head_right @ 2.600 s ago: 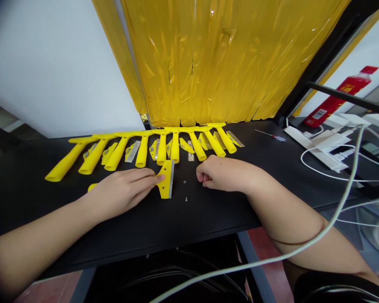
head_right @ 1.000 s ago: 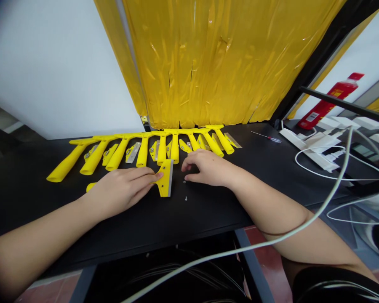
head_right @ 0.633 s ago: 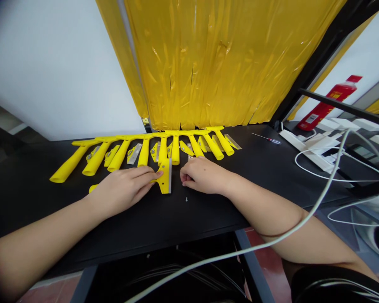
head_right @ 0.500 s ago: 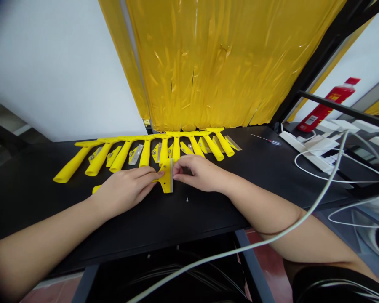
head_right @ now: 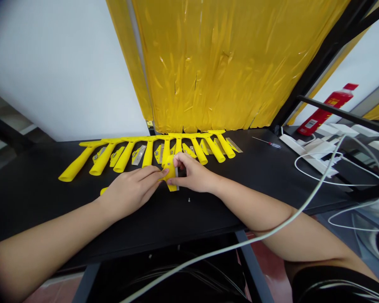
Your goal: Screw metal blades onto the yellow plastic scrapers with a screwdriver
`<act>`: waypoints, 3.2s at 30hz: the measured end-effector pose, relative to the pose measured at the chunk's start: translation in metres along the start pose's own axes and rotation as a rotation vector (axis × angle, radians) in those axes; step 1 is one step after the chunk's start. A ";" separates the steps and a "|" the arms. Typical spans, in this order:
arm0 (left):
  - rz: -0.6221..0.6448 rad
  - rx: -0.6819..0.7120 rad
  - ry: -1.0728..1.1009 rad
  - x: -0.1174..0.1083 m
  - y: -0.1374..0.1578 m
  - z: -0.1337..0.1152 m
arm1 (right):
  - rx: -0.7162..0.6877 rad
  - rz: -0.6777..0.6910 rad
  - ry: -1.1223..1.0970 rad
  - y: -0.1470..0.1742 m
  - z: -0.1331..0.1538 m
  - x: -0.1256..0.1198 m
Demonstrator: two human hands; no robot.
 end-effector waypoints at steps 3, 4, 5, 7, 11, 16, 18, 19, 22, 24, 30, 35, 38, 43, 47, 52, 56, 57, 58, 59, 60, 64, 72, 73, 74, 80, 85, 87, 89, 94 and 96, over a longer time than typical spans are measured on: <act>0.003 0.000 -0.001 0.000 0.001 0.000 | 0.031 0.010 -0.042 0.000 -0.001 0.001; 0.004 -0.002 -0.002 0.000 0.001 0.000 | 0.032 0.002 -0.041 0.000 -0.002 0.001; 0.006 -0.003 -0.001 0.000 0.001 0.000 | 0.031 -0.009 -0.038 0.001 -0.002 0.000; 0.004 -0.007 0.006 0.000 0.001 0.001 | 0.036 -0.019 -0.038 0.002 -0.003 -0.001; -0.027 -0.014 0.027 -0.001 0.001 0.001 | 0.078 0.010 -0.060 0.003 -0.005 0.001; -0.033 -0.027 0.036 -0.003 0.002 0.003 | -0.030 -0.153 -0.029 -0.011 -0.013 -0.040; -0.020 -0.029 0.039 -0.004 0.003 0.005 | -0.119 -0.363 0.153 -0.018 -0.030 -0.087; -0.014 -0.036 0.037 -0.004 0.004 0.007 | -0.136 -0.476 0.279 -0.019 -0.042 -0.115; -0.026 -0.073 0.028 -0.007 0.004 0.008 | 0.043 -0.809 0.618 -0.012 -0.086 -0.203; -0.048 -0.055 0.049 -0.009 0.003 0.007 | 0.238 -0.890 0.747 0.002 -0.114 -0.247; -0.019 0.048 0.117 -0.007 0.001 0.004 | 0.583 -0.860 0.761 0.036 -0.155 -0.287; 0.022 0.014 0.121 -0.004 0.003 0.010 | 0.669 -0.858 0.735 0.035 -0.166 -0.288; 0.024 -0.004 0.119 -0.005 0.003 0.011 | 0.647 -0.892 0.720 0.034 -0.166 -0.287; 0.017 0.001 0.096 -0.006 0.003 0.010 | 0.490 -1.009 0.714 0.033 -0.151 -0.281; -0.006 -0.001 0.109 -0.006 0.002 0.009 | 0.317 -1.052 0.673 0.017 -0.127 -0.263; -0.031 0.012 0.118 -0.008 0.000 0.006 | 0.072 -0.871 0.391 -0.008 -0.069 -0.183; -0.042 0.022 0.103 -0.010 -0.001 0.004 | 0.042 -0.376 0.092 -0.008 -0.016 -0.082; -0.049 0.022 0.093 -0.010 -0.001 0.004 | 0.087 -0.268 0.016 -0.006 -0.007 -0.061; -0.055 0.022 0.083 -0.010 -0.001 0.004 | 0.129 -0.189 -0.073 -0.003 -0.001 -0.043; -0.062 0.022 0.073 -0.010 -0.001 0.004 | 0.174 -0.113 -0.146 -0.001 0.004 -0.029; -0.071 0.022 0.066 -0.010 -0.001 0.004 | 0.205 -0.080 -0.210 0.001 0.007 -0.020; -0.093 0.033 0.046 -0.011 -0.001 0.001 | 0.340 -0.053 -0.393 0.004 0.008 -0.007; -0.078 0.088 0.036 -0.007 0.001 -0.004 | 0.495 0.050 -0.482 0.005 0.005 0.001; -0.064 0.092 0.033 -0.007 0.002 -0.003 | 0.500 0.054 -0.480 0.005 0.004 0.002; -0.043 0.098 0.032 -0.006 0.003 -0.002 | 0.502 0.052 -0.477 0.005 0.004 0.002; 0.095 0.164 0.067 -0.007 0.006 0.001 | 0.486 0.035 -0.462 0.004 0.007 0.001; 0.101 0.163 0.108 -0.007 0.005 0.002 | 0.477 0.023 -0.448 0.004 0.008 0.001; 0.105 0.157 0.133 -0.006 0.006 0.002 | 0.471 0.019 -0.443 0.005 0.007 0.001; 0.104 0.151 0.162 -0.005 0.006 0.003 | 0.467 0.022 -0.430 0.005 0.006 0.001; 0.100 0.132 0.189 -0.005 0.006 0.005 | 0.456 0.040 -0.417 0.005 0.006 0.000; 0.104 0.127 0.185 -0.005 0.006 0.005 | 0.449 0.047 -0.438 0.004 0.007 0.001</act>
Point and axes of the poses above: each hand's wrist, its own y-axis away from the middle knuckle, its own x-axis out of the palm, z = x × y, the point moved 3 cm from there along -y, towards the middle knuckle, and after that the axes turned 9 degrees about -z, right-handed, at the moved point
